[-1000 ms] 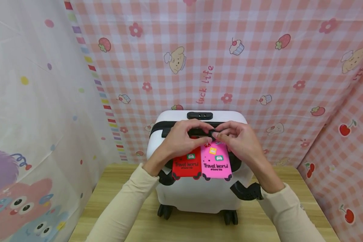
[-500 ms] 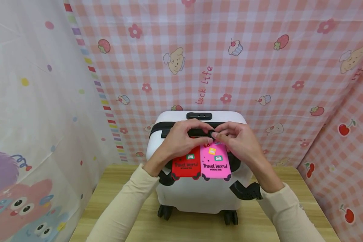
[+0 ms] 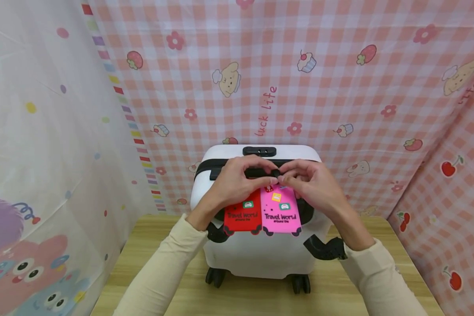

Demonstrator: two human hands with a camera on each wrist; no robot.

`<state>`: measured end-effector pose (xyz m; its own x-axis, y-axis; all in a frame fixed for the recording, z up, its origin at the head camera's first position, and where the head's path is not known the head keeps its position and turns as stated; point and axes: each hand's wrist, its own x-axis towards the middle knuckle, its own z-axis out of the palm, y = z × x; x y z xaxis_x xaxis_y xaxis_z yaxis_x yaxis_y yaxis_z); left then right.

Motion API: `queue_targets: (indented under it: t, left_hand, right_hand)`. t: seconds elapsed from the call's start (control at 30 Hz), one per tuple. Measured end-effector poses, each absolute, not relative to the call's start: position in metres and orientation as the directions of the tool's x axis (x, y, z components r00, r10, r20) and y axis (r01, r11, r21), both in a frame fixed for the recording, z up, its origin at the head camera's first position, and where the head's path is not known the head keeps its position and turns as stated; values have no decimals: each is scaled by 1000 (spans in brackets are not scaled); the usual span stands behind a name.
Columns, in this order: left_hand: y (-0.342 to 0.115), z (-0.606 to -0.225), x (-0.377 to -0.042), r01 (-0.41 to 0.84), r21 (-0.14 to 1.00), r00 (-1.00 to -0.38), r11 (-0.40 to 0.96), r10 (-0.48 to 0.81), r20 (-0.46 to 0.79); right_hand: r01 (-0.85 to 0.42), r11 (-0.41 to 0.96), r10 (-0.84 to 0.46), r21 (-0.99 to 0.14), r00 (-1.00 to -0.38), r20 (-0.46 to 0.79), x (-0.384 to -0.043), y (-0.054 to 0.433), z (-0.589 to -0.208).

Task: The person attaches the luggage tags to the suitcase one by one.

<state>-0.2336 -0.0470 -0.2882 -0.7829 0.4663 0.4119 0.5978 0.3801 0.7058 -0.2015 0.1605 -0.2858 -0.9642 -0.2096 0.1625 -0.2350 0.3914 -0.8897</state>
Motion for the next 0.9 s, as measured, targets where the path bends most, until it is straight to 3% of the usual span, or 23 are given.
queue_targets:
  t: [0.63,0.9]
  left_hand:
    - [-47,-288,-233,569,725,-803,387,452,388]
    - [-47,-288,-235,592,715,-785,372,469,405]
  right_hand:
    - [-270,379,-215,-885,-956,200,-203,160,-289]
    - [-290,370,-210,-882,-951,225,-203,159,-290]
